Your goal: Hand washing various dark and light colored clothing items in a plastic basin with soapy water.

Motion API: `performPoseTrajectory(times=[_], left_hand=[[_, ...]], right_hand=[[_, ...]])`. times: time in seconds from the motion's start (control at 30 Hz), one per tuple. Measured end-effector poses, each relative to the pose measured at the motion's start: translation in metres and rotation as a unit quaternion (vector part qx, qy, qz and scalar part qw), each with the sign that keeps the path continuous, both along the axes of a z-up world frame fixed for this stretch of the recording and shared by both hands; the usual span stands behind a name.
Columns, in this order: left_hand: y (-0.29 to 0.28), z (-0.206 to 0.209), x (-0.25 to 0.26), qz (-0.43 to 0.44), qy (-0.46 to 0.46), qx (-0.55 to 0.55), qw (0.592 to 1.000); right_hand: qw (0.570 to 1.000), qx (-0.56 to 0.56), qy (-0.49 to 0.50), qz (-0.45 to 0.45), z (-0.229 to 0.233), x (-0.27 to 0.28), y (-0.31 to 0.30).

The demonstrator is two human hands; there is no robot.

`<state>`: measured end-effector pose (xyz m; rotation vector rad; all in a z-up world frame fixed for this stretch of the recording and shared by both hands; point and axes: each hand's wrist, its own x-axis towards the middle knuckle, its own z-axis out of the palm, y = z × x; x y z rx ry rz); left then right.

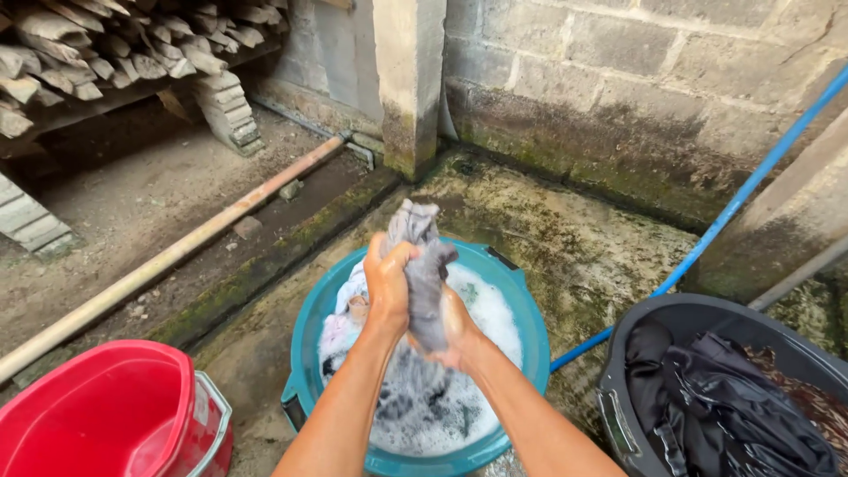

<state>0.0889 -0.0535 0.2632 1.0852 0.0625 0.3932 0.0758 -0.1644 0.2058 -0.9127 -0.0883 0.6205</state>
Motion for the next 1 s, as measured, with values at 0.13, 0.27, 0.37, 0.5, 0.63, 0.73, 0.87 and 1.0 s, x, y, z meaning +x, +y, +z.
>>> performPoseTrajectory(times=[0.13,0.27,0.37,0.5,0.63,0.73,0.87,1.0], left_hand=[[0.0,0.018,-0.011,0.04,0.087,0.025,0.995],[0.01,0.027,-0.014,-0.063,0.17,0.021,0.983],[0.006,0.04,-0.028,-0.201,0.235,0.055,0.949],[-0.007,-0.046,0.004,-0.071,0.295,0.388,0.87],[-0.014,0.027,-0.045,-0.06,0.332,0.505,0.794],[-0.01,0.03,-0.055,-0.059,0.223,0.609,0.759],[0.003,0.012,-0.053,-0.029,0.16,0.657,0.736],[0.012,0.01,-0.057,-0.022,0.152,0.638,0.755]], right_hand=[[0.977,0.13,-0.052,0.159,-0.018,0.004,-0.014],[0.993,0.067,0.095,-0.018,0.05,-0.038,-0.021],[0.982,0.081,0.089,-0.149,0.061,-0.033,-0.016],[0.984,0.036,0.095,-0.148,0.044,-0.006,-0.01],[0.977,0.096,0.03,-0.186,-0.048,0.047,-0.007],[0.973,0.017,-0.023,-0.229,-0.042,0.048,0.001],[0.934,-0.241,-0.017,-0.264,-0.023,0.049,0.008],[0.811,-0.445,-0.231,-0.301,-0.024,0.061,0.009]])
